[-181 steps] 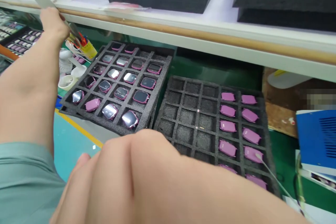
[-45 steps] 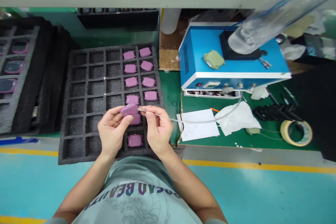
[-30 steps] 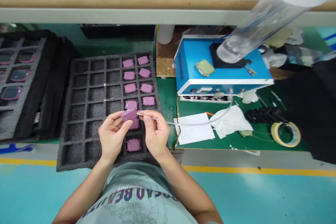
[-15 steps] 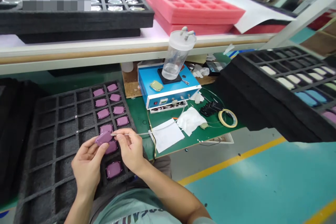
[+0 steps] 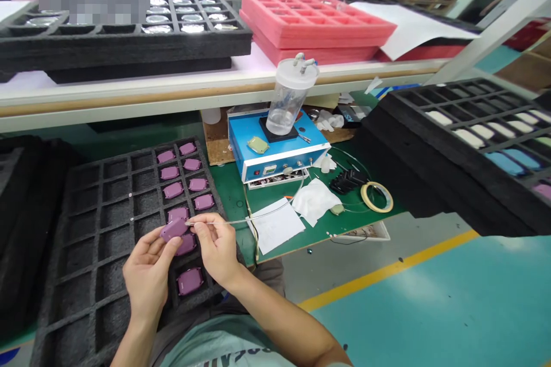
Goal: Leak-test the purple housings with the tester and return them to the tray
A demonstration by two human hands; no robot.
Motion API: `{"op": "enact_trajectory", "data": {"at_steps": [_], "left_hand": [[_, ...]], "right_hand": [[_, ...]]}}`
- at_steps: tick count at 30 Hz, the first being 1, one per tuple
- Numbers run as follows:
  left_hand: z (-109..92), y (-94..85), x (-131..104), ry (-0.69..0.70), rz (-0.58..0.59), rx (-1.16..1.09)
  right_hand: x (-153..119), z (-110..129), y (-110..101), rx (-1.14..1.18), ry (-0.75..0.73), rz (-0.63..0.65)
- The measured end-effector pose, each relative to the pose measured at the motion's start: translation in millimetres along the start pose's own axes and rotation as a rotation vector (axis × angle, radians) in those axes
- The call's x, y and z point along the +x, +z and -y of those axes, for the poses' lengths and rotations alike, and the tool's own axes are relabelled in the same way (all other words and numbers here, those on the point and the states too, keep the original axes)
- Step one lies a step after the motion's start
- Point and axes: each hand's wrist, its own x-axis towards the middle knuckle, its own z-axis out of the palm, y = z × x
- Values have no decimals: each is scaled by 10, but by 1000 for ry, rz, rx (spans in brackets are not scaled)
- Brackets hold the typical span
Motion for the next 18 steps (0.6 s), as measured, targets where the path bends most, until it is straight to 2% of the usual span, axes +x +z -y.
{"op": "enact_trajectory", "data": {"at_steps": [18], "left_hand": [[-22,28,-3,-14,-11,-59]], "right_hand": [[-14,-11,-25,7,25,9]]}}
